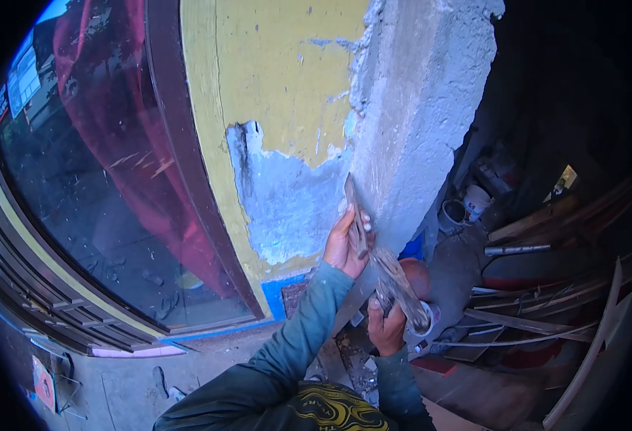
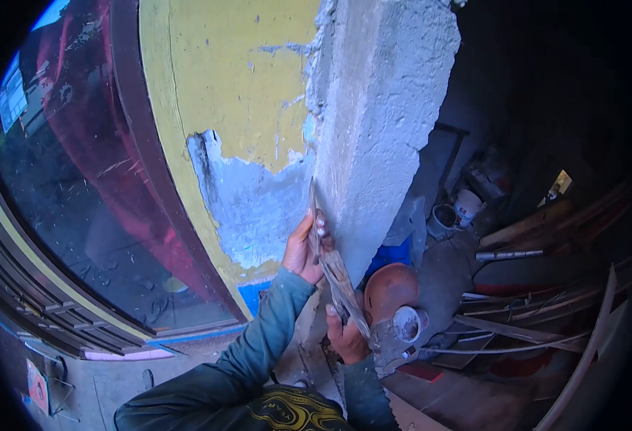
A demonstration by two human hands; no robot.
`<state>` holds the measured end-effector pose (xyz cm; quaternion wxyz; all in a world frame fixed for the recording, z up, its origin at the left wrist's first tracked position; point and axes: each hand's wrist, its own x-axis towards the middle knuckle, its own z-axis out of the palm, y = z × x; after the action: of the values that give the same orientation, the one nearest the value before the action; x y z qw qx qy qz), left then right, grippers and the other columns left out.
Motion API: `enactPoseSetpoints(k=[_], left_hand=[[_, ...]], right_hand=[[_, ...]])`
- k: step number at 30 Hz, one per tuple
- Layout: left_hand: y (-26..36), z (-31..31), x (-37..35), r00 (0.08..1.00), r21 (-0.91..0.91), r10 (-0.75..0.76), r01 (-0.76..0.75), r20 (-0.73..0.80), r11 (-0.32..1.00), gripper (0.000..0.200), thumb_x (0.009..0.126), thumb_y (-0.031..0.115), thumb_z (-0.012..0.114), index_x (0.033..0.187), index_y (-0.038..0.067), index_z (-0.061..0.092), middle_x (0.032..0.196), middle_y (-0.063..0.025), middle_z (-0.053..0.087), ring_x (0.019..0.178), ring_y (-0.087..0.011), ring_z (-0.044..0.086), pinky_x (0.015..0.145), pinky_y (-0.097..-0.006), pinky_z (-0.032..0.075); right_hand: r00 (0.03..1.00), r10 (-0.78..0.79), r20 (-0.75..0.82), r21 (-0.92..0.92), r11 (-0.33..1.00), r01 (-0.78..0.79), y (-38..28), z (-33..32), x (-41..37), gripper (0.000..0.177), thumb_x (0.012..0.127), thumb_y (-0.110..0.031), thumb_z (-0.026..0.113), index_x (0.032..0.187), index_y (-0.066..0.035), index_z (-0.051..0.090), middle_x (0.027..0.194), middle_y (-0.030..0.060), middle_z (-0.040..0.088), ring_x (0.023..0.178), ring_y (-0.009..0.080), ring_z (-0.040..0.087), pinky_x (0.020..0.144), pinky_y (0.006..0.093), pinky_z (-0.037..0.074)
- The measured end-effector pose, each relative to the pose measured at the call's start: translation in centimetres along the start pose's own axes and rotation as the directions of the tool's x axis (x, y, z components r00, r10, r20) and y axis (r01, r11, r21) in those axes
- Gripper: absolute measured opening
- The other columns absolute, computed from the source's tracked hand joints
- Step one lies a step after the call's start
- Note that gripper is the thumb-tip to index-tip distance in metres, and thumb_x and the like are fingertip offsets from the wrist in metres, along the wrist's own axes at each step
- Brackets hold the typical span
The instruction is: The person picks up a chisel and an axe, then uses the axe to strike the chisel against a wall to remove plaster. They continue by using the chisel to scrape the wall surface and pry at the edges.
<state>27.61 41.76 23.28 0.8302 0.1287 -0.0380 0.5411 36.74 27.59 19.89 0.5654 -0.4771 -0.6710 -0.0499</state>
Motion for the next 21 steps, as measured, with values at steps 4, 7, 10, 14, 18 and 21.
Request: enactPoseSetpoints(k=[4, 7, 10, 14, 18, 21], left_hand=[[1.0, 5.0, -0.7, 0.992, 0.151, -0.02, 0.001, 0.124, 0.988, 0.02, 0.1, 0.029, 0.049, 0.098, 0.009, 0.053, 0.079, -0.0003, 0.059, 0.066, -0.0087, 0.057, 0.059, -0.0233, 0.051], [1.1, 9.1, 0.5, 0.997, 0.179, 0.025, -0.038, 0.077, 0.983, 0.021, 0.099, 0.029, 0.051, 0.096, 0.009, 0.053, 0.08, -0.0008, 0.06, 0.067, -0.0092, 0.058, 0.056, -0.0236, 0.051], [1.4, 11.1, 2.0, 0.989, 0.188, -0.002, -0.026, 0.148, 0.982, 0.022, 0.098, 0.029, 0.054, 0.094, 0.008, 0.055, 0.08, -0.0014, 0.061, 0.065, -0.0099, 0.058, 0.057, -0.0226, 0.051], [1.8, 11.8, 3.7, 0.972, 0.153, -0.002, -0.035, 0.236, 0.988, 0.023, 0.097, 0.03, 0.055, 0.093, 0.008, 0.057, 0.08, -0.002, 0.061, 0.066, -0.0108, 0.06, 0.059, -0.0227, 0.052], [1.5, 12.5, 3.8, 0.988, 0.12, 0.035, -0.053, 0.147, 0.991, 0.023, 0.097, 0.031, 0.056, 0.093, 0.008, 0.059, 0.08, -0.0036, 0.063, 0.065, -0.0127, 0.061, 0.059, -0.0245, 0.053], [1.4, 12.7, 4.1, 0.989, 0.09, 0.036, -0.049, 0.141, 0.995, 0.023, 0.097, 0.031, 0.055, 0.093, 0.009, 0.06, 0.08, -0.0042, 0.065, 0.064, -0.0136, 0.062, 0.059, -0.026, 0.053]], right_hand=[[0.991, 0.131, 0.0, 0.152, 0.98, -0.129, 2.6, -0.4, -1.3, 0.045, 0.096, -0.038, 0.048, 0.114, 0.002, 0.045, 0.067, 0.0022, 0.051, 0.05, 0.0055, 0.045, 0.047, 0.021, 0.037], [0.959, 0.284, -0.011, 0.386, 0.886, -0.258, -0.8, -2.1, 2.0, 0.036, 0.092, -0.022, 0.053, 0.116, 0.005, 0.05, 0.082, 0.0079, 0.056, 0.065, 0.0161, 0.056, 0.062, 0.0304, 0.047], [0.973, 0.23, -0.03, 0.422, 0.885, -0.196, -2.1, -2.4, 4.2, 0.043, 0.095, -0.033, 0.05, 0.114, 0.004, 0.046, 0.071, 0.0036, 0.052, 0.055, 0.0078, 0.048, 0.051, 0.0225, 0.039], [0.978, 0.193, -0.074, 0.406, 0.902, -0.147, -3.4, -3.0, 5.8, 0.05, 0.096, -0.044, 0.051, 0.112, 0.003, 0.045, 0.067, 0.0031, 0.05, 0.052, 0.0073, 0.045, 0.048, 0.0212, 0.036], [0.983, 0.091, -0.157, 0.384, 0.923, -0.024, -2.8, -2.6, 6.5, 0.051, 0.095, -0.043, 0.053, 0.112, 0.004, 0.045, 0.067, 0.004, 0.05, 0.053, 0.0083, 0.046, 0.049, 0.0214, 0.038], [0.972, -0.048, -0.23, 0.279, 0.953, 0.113, 0.4, -1.1, 6.7, 0.05, 0.094, -0.04, 0.054, 0.114, 0.005, 0.046, 0.069, 0.0052, 0.052, 0.053, 0.009, 0.046, 0.049, 0.0221, 0.039]])
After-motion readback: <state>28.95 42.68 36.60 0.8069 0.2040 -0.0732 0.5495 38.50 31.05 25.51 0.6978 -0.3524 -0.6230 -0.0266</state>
